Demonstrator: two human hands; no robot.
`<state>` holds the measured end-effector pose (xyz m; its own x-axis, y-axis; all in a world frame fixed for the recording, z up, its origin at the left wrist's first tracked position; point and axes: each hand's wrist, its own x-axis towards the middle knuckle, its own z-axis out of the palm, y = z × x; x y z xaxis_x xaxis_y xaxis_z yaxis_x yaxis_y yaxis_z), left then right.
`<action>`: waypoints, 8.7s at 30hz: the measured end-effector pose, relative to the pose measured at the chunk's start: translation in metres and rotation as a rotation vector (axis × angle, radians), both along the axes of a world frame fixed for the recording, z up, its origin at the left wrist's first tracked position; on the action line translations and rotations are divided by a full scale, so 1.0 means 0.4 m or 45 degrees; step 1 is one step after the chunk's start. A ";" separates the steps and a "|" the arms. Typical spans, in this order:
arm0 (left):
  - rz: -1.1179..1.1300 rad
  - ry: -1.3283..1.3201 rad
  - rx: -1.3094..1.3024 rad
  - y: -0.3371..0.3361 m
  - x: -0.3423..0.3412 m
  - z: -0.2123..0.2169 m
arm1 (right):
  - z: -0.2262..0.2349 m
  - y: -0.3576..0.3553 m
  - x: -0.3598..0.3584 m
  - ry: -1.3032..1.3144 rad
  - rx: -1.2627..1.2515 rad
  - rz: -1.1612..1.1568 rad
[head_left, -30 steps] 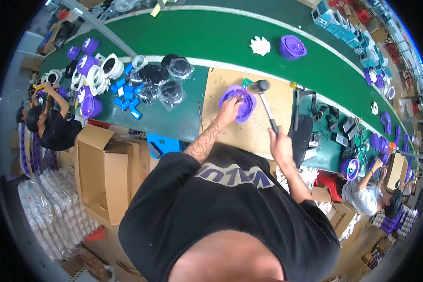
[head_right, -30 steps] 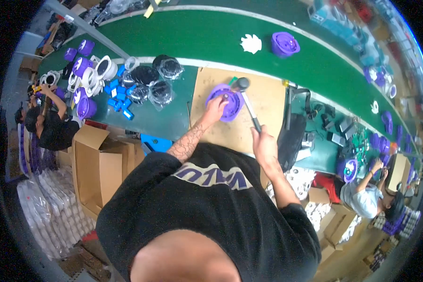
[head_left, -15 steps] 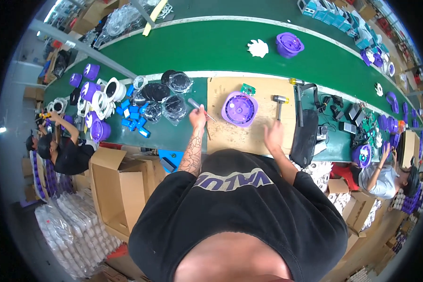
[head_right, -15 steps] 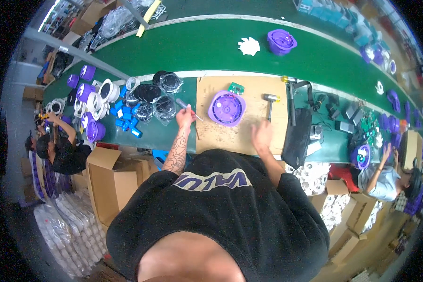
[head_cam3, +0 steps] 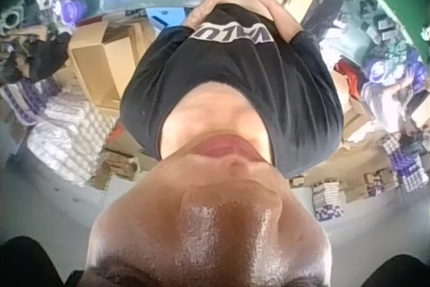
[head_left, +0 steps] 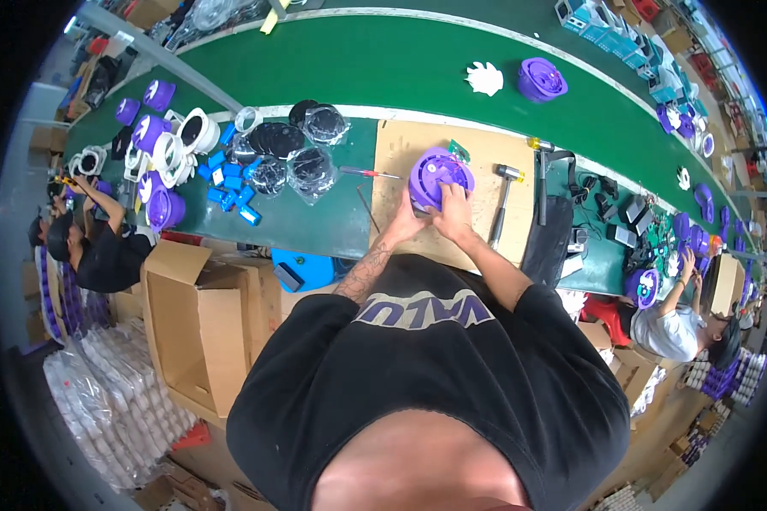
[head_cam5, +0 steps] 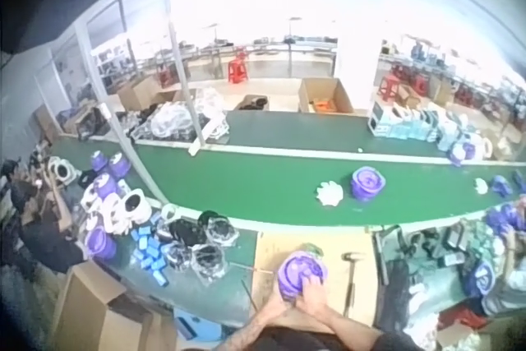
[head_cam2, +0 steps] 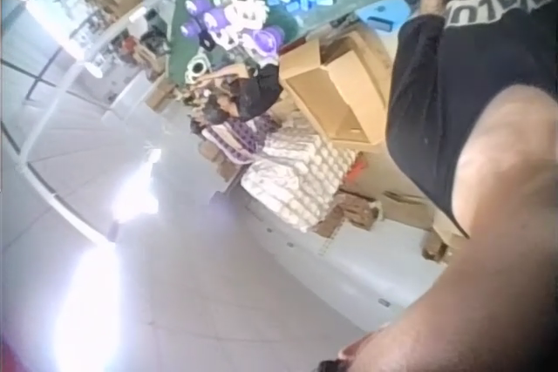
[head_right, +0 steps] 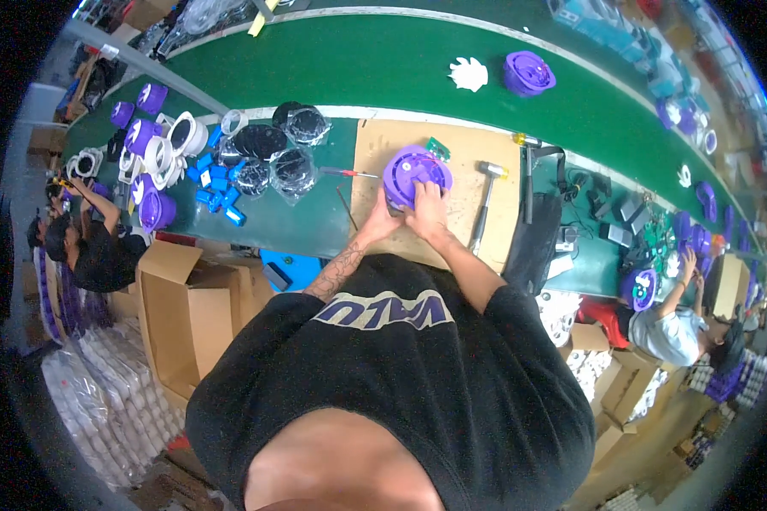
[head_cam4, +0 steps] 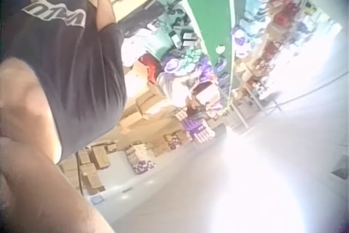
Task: The person assembles small white plastic fans into purple plastic housings using a hammer and a screwdriver.
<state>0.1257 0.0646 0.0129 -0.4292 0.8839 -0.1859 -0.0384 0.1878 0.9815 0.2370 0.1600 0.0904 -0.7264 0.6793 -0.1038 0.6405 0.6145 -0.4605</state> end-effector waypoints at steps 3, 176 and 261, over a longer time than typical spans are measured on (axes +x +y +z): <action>0.045 0.267 -0.093 0.008 -0.015 0.017 | 0.040 0.004 0.010 0.164 -0.109 -0.034; 0.781 -0.575 -0.498 -0.051 -0.163 -0.021 | -0.049 0.018 0.280 0.125 0.205 -0.307; -0.072 0.651 0.257 0.248 0.132 0.138 | -0.059 0.095 0.461 0.629 -1.577 -0.980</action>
